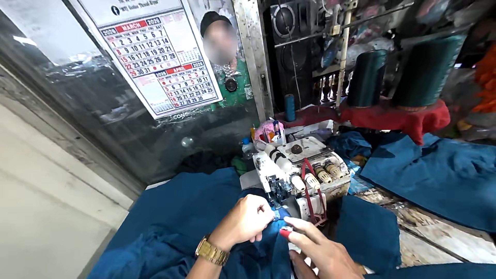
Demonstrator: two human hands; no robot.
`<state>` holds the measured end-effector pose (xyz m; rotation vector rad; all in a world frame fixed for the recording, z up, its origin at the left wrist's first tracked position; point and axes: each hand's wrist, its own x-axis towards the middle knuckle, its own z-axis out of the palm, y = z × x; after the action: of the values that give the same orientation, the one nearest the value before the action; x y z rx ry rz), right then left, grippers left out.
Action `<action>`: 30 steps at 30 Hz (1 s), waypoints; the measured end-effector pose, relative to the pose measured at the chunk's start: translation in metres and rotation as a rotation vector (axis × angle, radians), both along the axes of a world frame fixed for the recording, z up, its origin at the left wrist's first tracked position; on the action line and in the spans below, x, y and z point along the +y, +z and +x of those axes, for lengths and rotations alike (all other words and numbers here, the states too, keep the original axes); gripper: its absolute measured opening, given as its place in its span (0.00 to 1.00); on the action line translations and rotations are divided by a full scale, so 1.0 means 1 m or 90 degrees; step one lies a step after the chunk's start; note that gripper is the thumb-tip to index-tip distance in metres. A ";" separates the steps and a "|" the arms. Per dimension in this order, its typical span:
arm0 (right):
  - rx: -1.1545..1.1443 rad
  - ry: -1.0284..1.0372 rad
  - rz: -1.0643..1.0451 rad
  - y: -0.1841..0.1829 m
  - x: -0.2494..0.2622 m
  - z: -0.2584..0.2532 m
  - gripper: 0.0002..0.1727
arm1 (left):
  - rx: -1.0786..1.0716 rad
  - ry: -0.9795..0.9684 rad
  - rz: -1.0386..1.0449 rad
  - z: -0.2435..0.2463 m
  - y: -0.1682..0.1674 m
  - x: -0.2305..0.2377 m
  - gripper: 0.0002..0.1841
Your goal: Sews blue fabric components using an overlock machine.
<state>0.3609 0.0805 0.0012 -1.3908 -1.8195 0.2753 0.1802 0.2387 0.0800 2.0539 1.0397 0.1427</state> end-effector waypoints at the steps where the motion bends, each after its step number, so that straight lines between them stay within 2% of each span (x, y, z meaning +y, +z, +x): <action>1: -0.038 0.012 -0.019 0.002 0.002 -0.003 0.19 | -0.002 0.000 0.011 0.000 -0.001 -0.001 0.12; 3: -0.096 0.017 -0.035 -0.004 0.008 -0.003 0.22 | 0.008 0.003 0.036 0.000 -0.003 -0.003 0.12; 7: -0.113 -0.004 -0.034 -0.010 0.007 -0.005 0.26 | 0.050 -0.005 0.083 -0.001 0.002 -0.004 0.14; 10: -0.116 -0.001 -0.063 -0.002 0.004 -0.005 0.30 | 0.080 0.035 0.257 -0.003 -0.001 -0.010 0.17; 15: -0.132 0.004 -0.081 -0.001 0.002 -0.004 0.29 | -0.011 0.110 0.544 -0.003 -0.050 -0.030 0.16; 26: -0.092 0.059 -0.056 -0.014 0.016 0.010 0.33 | 0.033 0.176 0.638 0.005 -0.061 -0.034 0.16; 30: -0.035 0.054 -0.009 -0.025 0.017 0.017 0.26 | -0.025 0.173 0.678 0.001 -0.067 -0.053 0.15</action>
<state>0.3778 0.0979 -0.0241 -1.3448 -1.9269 0.2967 0.1808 0.1859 0.0127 2.7717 1.3785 1.0633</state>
